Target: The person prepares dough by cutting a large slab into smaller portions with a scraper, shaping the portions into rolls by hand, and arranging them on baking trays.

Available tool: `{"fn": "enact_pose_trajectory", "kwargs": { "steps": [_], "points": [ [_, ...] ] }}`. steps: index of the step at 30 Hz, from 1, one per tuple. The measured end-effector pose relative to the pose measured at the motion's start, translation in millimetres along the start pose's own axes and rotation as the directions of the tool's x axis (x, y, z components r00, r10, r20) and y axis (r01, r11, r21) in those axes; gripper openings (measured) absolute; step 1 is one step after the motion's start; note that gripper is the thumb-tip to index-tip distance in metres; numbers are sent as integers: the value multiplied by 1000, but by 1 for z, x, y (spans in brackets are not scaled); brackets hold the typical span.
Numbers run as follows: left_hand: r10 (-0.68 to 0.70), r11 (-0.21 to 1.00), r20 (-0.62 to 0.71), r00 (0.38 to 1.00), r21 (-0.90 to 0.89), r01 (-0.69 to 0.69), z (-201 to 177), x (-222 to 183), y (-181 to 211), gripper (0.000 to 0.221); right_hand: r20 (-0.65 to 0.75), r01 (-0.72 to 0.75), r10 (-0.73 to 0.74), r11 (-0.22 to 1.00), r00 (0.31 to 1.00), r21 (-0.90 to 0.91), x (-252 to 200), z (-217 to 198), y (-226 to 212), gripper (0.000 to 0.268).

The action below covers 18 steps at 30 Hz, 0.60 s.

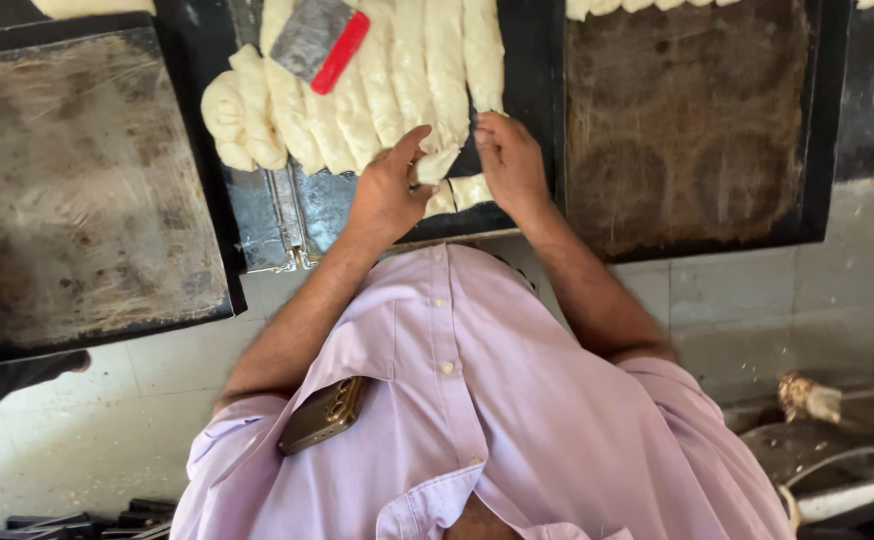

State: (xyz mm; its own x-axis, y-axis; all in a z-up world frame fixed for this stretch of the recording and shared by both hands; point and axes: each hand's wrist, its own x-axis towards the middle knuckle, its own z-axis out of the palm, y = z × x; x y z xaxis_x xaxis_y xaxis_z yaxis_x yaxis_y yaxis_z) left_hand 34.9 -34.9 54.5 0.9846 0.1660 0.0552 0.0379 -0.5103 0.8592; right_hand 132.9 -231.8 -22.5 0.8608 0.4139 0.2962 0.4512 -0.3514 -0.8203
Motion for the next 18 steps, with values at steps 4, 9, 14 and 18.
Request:
{"fn": "enact_pose_trajectory", "kwargs": {
  "steps": [4, 9, 14, 18],
  "points": [
    [108, 979, -1, 994, 172, -106, 6, 0, -4, 62, 266, -408, 409, 911, 873, -65, 21, -15, -69, 16],
    [-219, 971, 161, 962, -65, 232, 1, 1, -26, 50, 119, 195, -181, 974, 976, -118, 12, -11, -102, 13],
    [-327, 570, 341, 881, -673, 472, -5, 8, -61, 47, 155, 485, -460, 844, 874, -228, -10, 10, -107, 33],
    [-358, 296, 498, 790, -741, 602, -18, 16, -61, 47, 152, 491, -467, 821, 871, -292, -16, 25, -108, 24]
  ]
}}
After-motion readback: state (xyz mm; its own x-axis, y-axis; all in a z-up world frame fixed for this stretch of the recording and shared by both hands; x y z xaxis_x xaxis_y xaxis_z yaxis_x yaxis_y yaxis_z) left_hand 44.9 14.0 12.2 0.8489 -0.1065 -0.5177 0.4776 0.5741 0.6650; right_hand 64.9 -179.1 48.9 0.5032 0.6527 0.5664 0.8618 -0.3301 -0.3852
